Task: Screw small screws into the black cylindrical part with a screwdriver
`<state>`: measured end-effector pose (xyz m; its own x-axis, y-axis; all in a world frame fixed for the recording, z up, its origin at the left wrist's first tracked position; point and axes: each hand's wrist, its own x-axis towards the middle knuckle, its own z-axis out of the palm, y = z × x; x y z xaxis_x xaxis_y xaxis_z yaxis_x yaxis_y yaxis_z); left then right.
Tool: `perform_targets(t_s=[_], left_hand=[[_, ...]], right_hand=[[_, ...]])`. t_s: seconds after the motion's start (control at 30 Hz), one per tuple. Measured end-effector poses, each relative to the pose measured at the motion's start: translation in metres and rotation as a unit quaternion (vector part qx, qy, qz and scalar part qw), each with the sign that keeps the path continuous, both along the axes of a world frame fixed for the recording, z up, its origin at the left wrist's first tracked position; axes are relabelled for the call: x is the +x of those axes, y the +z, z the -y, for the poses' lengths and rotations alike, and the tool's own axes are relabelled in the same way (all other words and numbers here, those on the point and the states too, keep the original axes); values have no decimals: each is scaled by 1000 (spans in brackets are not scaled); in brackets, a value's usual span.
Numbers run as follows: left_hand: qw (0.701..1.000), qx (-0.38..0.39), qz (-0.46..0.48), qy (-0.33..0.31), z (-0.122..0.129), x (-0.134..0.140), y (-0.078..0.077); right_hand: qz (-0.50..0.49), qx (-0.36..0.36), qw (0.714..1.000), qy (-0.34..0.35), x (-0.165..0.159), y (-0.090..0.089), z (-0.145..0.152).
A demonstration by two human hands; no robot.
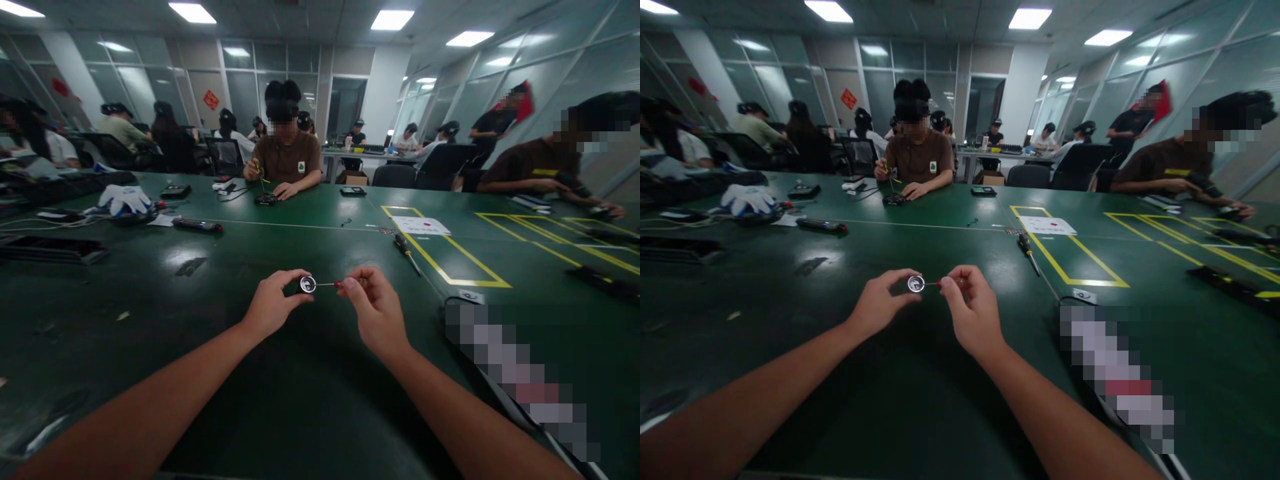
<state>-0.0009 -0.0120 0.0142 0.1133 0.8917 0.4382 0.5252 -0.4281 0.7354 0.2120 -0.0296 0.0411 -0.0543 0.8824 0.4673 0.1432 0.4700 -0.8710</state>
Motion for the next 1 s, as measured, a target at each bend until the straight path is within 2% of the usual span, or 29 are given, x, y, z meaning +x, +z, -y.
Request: perform_targets(t_s=[0.17,0.4,0.5,0.8,1.0], left_hand=[[1000,-3,-18,0,1,1,-2],[999,1,-18,36,-2,1,-4],[999,1,-16,33,-2,1,-5],[998,-42,52,-18,-2,3,-9],[996,-61,71,-14,-4,3,-11]], right_hand=[[45,-6,999,-6,-1,4,-1],[78,13,996,52,-3,-1,2],[101,25,994,33,-3,0,3],[50,0,997,-54,-4,-3,-3],[31,-29,999,-3,-4,-3,-5]])
